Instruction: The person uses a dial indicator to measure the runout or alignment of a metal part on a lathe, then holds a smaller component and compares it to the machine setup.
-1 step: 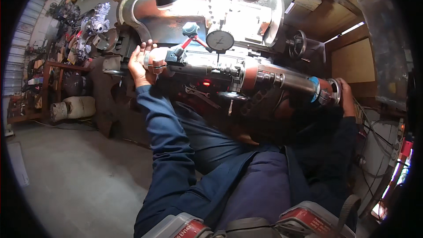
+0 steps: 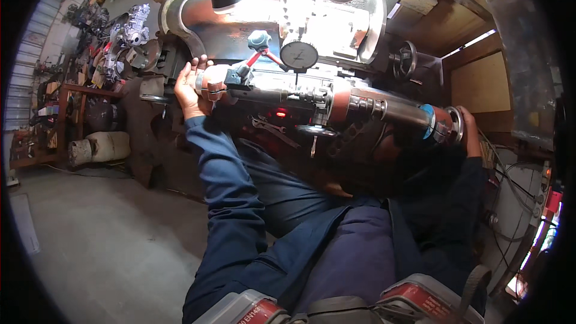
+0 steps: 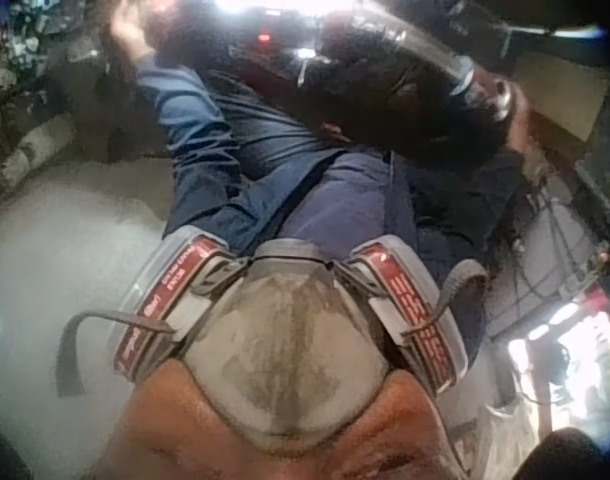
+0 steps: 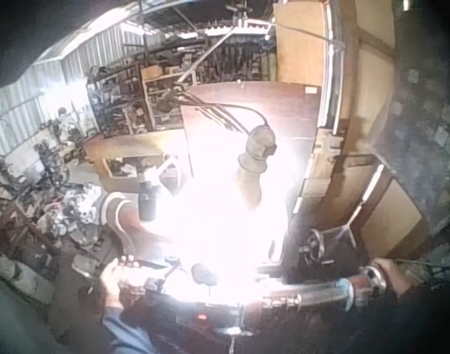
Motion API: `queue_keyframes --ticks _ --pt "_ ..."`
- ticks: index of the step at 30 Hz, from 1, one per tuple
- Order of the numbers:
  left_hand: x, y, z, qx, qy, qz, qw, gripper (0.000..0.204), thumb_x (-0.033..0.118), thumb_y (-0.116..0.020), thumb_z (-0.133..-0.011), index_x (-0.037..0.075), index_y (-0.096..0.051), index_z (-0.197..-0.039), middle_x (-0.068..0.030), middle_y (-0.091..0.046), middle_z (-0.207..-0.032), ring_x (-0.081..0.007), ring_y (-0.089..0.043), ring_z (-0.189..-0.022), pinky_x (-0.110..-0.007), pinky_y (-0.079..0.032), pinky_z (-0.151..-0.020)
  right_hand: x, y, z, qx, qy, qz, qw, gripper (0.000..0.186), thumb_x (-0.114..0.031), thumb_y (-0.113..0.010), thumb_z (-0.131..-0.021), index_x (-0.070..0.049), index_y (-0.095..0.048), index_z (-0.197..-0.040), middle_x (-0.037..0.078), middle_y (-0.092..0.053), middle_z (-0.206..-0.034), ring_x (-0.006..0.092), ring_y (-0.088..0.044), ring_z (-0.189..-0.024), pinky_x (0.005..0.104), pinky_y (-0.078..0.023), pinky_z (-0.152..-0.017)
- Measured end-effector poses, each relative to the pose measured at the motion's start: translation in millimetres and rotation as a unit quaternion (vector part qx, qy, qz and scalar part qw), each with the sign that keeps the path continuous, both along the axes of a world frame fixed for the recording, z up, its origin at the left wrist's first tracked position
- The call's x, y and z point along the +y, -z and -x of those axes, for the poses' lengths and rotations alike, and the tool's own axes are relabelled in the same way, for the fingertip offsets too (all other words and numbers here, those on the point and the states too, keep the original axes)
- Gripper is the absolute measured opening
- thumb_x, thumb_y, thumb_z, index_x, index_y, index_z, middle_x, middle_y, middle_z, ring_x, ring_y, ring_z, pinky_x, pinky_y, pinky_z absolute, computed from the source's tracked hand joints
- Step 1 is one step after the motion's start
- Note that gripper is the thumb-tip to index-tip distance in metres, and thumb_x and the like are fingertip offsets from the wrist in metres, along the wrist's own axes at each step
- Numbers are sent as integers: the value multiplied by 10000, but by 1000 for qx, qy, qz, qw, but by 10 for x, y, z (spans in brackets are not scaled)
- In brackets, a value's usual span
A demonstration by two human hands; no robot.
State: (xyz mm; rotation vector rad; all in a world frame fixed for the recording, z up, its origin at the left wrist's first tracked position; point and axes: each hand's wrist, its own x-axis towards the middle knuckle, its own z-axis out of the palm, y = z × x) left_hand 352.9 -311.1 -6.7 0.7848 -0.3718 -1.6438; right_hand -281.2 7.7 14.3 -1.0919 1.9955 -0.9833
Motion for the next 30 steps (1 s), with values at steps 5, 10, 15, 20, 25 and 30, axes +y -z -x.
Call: queue_keyframes --ticks 5,10,15,20,25,30 --pt "13 -3 -39 -43 54 51 996 248 284 -516 -944 52 -592 -983 -130 -656 -1047 -274 -671 -795 -382 -584 -594 153 245 -44 7 33 -52 998 254 -247 -506 -983 -23 -619 -1019 18 -602 -866 133 -552 -820 272 -454 -758" --pt "174 -283 110 -172 65 19 983 348 405 -496 -960 74 -602 -957 -101 -680 -835 -219 -648 -540 -308 -522 -395 459 260 -90 81 28 -132 988 257 -258 -528 -972 -25 -623 -1025 17 -609 -862 135 -562 -799 271 -460 -735" --pt "160 -392 62 -243 129 29 961 709 707 -308 -917 46 -563 -937 -145 -648 -778 -266 -652 -562 -340 -534 -461 673 -37 -240 59 -13 -164 985 262 -268 -550 -961 -28 -628 -1032 17 -615 -858 137 -572 -779 271 -465 -711" --pt "90 -337 21 -259 152 39 953 785 757 -245 -891 40 -564 -928 -144 -650 -777 -252 -646 -547 -333 -529 -463 547 -751 -370 91 -90 -201 971 272 -303 -575 -958 -44 -625 -1023 -9 -579 -793 116 -530 -684 253 -447 -635" --pt "-30 -193 -53 -299 185 18 936 772 752 -253 -897 48 -569 -894 -118 -644 -716 -227 -639 -541 -337 -521 -465 323 -728 -230 -22 -60 -127 990 251 -278 -552 -979 -38 -622 -994 -39 -552 -739 56 -481 -626 226 -415 -580" --pt "43 -394 79 -396 218 -60 890 646 660 -401 -924 67 -657 -916 -51 -612 -659 -163 -593 -540 -295 -476 -474 62 -314 -9 -10 -3 -42 999 238 -227 -501 -999 -30 -634 -1006 3 -623 -905 107 -573 -838 257 -461 -762"
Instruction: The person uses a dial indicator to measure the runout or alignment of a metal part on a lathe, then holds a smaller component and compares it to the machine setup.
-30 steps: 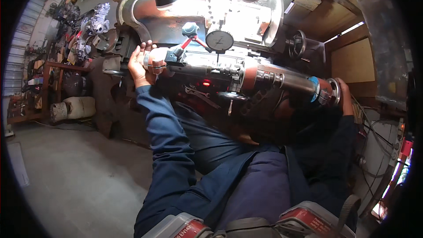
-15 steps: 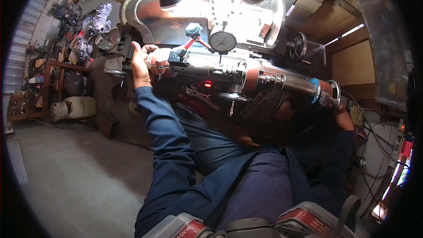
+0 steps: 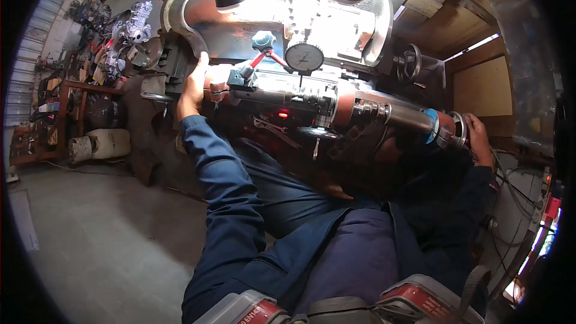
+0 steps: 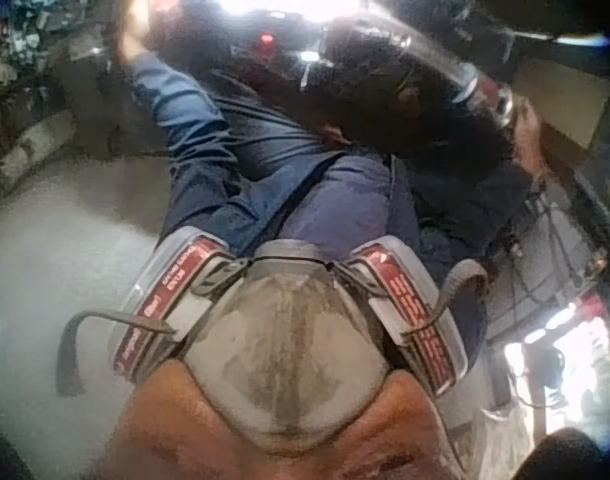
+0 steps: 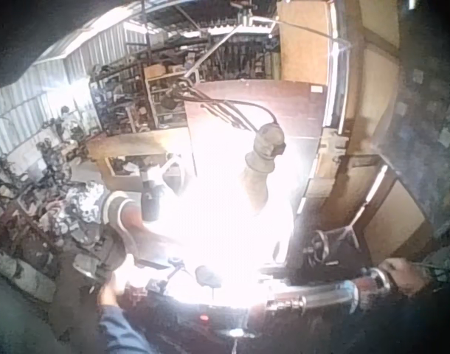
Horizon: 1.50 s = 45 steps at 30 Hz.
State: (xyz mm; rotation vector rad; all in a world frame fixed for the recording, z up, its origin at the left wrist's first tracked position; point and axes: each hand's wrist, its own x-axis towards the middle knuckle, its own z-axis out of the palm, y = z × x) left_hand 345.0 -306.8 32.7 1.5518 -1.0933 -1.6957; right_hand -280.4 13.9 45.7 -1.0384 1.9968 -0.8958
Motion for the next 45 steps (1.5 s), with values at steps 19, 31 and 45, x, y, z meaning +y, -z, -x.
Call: queue_keyframes --ticks 19,31,45 --pt "-27 279 -205 -4 7 56 998 402 375 -444 -946 21 -609 -1043 -125 -661 -852 -235 -660 -694 -340 -533 -634 321 -171 -439 179 -64 -279 941 339 -266 -461 -1000 11 -604 -1134 112 -672 -960 141 -621 -923 280 -475 -806" --pt "23 660 -266 -221 -28 591 775 324 294 -367 -969 47 -571 -928 -67 -610 -829 -187 -656 -672 -294 -530 -597 -612 -1006 -2263 344 -100 236 904 369 -244 -682 -839 -44 -628 -1145 140 -646 -985 299 -614 -905 383 -486 -824" --pt "651 44 244 -351 -219 694 590 224 165 -534 -861 -3 -594 -996 -161 -610 -957 -304 -611 -882 -414 -496 -797 -1624 -253 -3301 372 -332 223 838 386 -173 -766 -645 -48 -621 -980 116 -635 -1004 291 -596 -992 394 -448 -900"
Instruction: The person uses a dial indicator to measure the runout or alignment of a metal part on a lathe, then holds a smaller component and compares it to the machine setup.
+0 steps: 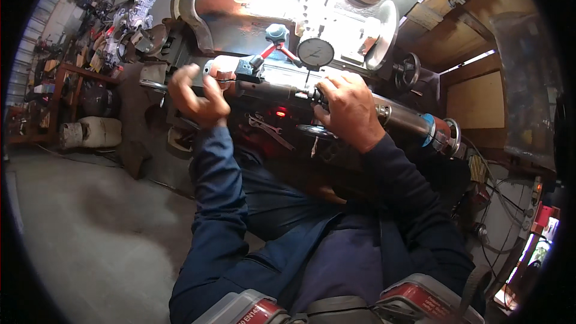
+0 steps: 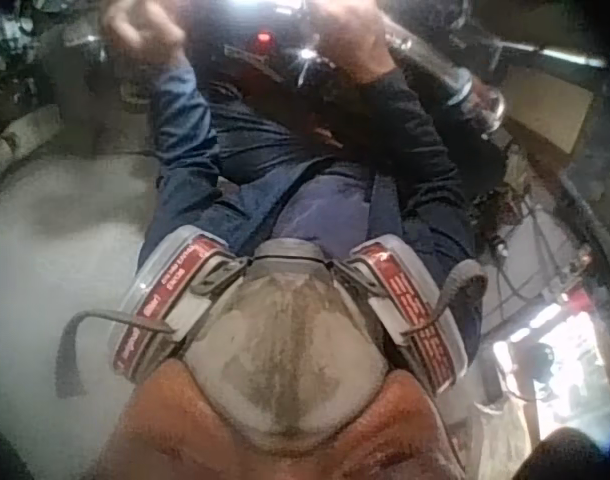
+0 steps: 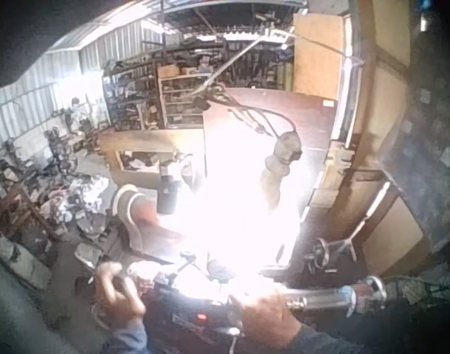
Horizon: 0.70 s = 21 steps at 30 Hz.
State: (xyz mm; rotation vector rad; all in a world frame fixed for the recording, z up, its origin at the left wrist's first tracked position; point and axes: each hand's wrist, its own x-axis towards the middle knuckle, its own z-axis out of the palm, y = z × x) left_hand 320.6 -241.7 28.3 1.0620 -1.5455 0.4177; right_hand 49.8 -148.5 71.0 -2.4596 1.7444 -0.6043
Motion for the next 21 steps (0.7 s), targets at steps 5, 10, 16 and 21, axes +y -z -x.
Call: queue_keyframes --ticks 5,10,16,21 --pt "418 198 679 -147 163 -108 970 230 351 -643 -803 237 -676 -1000 -87 -543 -1321 -298 -433 -1266 -451 -261 -1017 7 -15 -37 -6 -3 14 1000 397 -170 -767 -640 -36 -630 -987 130 -640 -1018 303 -600 -990 396 -448 -906" --pt "323 425 733 -160 149 -106 970 239 416 -607 -822 247 -683 -973 -64 -480 -1427 -282 -278 -1365 -453 -173 -1056 18 -46 -43 -7 8 1 1000 407 -166 -783 -639 -27 -634 -992 139 -644 -1031 310 -600 -1004 400 -449 -914" --pt "314 453 753 -156 132 -103 973 229 423 -612 -819 250 -684 -949 -39 -495 -1413 -266 -268 -1370 -450 -163 -1059 11 -43 -53 -11 13 -1 1000 407 -167 -786 -642 -25 -629 -990 137 -641 -1030 310 -601 -998 401 -453 -904" --pt "297 433 798 -143 120 -84 979 191 407 -643 -806 245 -683 -899 -33 -523 -1382 -267 -297 -1350 -446 -186 -1049 5 -37 -39 -2 14 -11 1000 407 -172 -779 -651 -25 -627 -998 136 -641 -1034 310 -601 -996 402 -454 -904"
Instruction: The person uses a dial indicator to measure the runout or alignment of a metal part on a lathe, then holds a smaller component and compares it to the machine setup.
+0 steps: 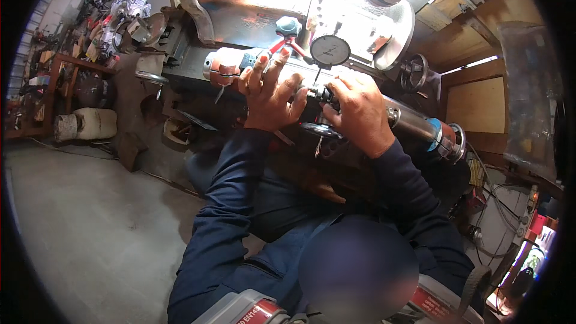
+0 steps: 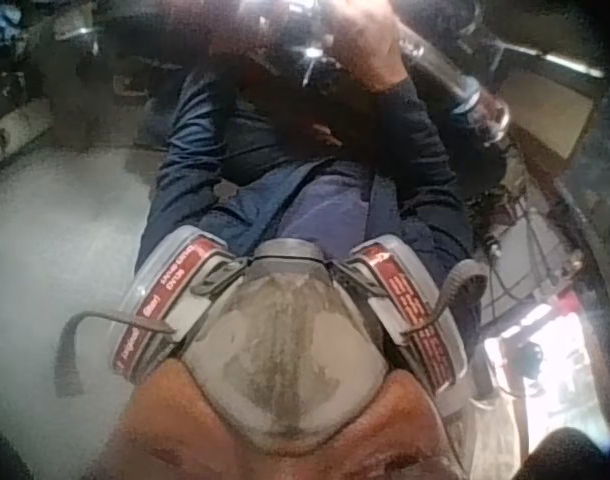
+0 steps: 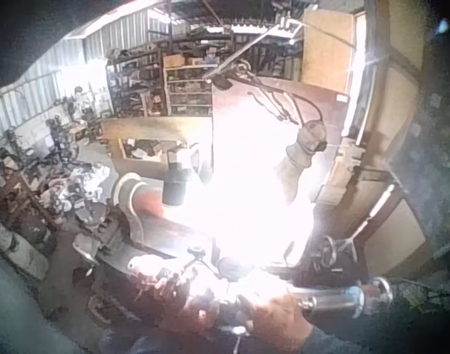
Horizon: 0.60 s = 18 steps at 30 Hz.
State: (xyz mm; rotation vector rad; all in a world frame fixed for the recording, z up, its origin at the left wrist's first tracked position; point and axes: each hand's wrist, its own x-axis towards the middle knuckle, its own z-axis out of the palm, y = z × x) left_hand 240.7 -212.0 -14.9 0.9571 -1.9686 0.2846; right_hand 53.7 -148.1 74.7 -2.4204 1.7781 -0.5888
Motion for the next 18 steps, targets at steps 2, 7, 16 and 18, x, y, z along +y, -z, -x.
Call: queue_keyframes --ticks 2,7,16,18 --pt "-11 -16 29 9 -11 23 1000 166 400 -674 -794 243 -678 -847 -36 -551 -1338 -281 -334 -1312 -441 -212 -1037 -1 6 2 7 0 -1 1000 407 -174 -776 -653 -25 -626 -1001 135 -641 -1037 310 -600 -997 402 -454 -903" --pt "-28 -43 78 37 -18 31 999 160 372 -684 -799 213 -670 -814 -60 -571 -1280 -294 -369 -1258 -439 -257 -1013 -7 17 1 2 -7 7 1000 390 -170 -773 -652 -30 -625 -985 129 -638 -1033 310 -598 -991 401 -459 -887" --pt "-441 -282 -1102 429 165 -433 775 441 317 -264 -1036 4 -532 -1193 -166 -594 -1167 -239 -651 -916 -329 -530 -787 -5 23 11 -10 -16 28 999 368 -169 -764 -656 -37 -629 -971 121 -631 -992 305 -603 -956 398 -467 -863" --pt "-642 -56 -1262 355 152 -466 796 469 353 -250 -1032 21 -529 -1211 -155 -621 -1115 -223 -664 -871 -327 -543 -757 1 39 26 -6 -13 20 1000 365 -169 -761 -657 -35 -629 -970 123 -632 -995 305 -604 -957 397 -467 -869"
